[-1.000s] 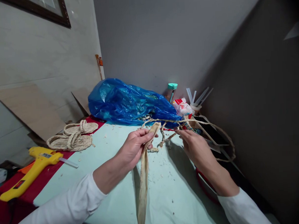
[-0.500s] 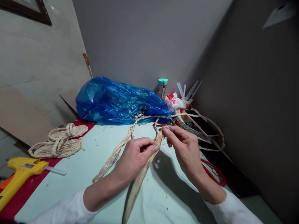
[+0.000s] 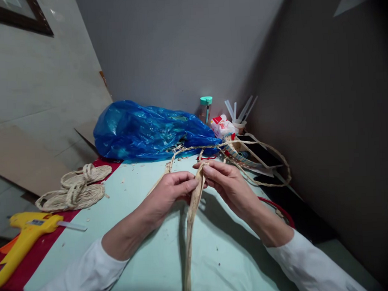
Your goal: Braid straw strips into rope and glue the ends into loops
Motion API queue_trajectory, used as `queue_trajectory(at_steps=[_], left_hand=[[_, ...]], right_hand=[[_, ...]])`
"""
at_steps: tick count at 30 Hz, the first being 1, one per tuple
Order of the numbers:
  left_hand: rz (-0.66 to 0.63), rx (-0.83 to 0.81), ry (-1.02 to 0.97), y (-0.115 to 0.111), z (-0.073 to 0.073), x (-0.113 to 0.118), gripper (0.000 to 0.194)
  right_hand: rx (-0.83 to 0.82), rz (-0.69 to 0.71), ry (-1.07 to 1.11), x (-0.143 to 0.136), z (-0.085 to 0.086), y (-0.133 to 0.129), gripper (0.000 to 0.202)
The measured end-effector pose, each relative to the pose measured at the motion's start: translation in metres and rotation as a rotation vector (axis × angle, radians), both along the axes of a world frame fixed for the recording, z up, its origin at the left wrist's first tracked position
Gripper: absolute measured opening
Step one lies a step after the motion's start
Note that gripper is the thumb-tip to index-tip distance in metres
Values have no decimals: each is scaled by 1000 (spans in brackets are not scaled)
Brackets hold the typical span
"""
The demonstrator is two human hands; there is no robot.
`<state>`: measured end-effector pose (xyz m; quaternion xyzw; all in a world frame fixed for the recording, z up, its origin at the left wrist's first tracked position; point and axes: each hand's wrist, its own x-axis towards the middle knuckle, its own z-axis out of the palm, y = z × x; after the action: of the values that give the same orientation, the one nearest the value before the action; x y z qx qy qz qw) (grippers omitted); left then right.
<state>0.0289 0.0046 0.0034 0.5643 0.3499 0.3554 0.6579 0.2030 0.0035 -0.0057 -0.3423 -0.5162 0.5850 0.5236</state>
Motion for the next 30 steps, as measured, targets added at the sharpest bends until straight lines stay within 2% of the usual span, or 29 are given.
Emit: queue_trajectory(at_steps=[4,7,10,12,15,20,26,30], left_hand=[[78,77,9,-3,2,1,16],[189,130,15,-4,3,3,10],[282,103,-24,-3,1,4,13],[272,52,-68,0,-1,3,14],[203,4,-101,2,-3,0,12],[146,35,-69,3,-1,-3,14],[245,210,89,3,-2,-1,7],[264,272,129,5,-5,1,6]], right_hand=[[37,38,-76,-5,-3,-4,20],[48,66,-127,-11,-3,-6,19],[-9,84,-132,-15,-4,-7,28],[-40,75,-145,-15,-5,-7,31],[-31,23,-176,-13,-8,-5,25],[-12,-7,-145,-11,-8,-6,15],[-1,18,-144,-15,-9,-7,22],[15,-56,-233,-16,-10,-6,33]])
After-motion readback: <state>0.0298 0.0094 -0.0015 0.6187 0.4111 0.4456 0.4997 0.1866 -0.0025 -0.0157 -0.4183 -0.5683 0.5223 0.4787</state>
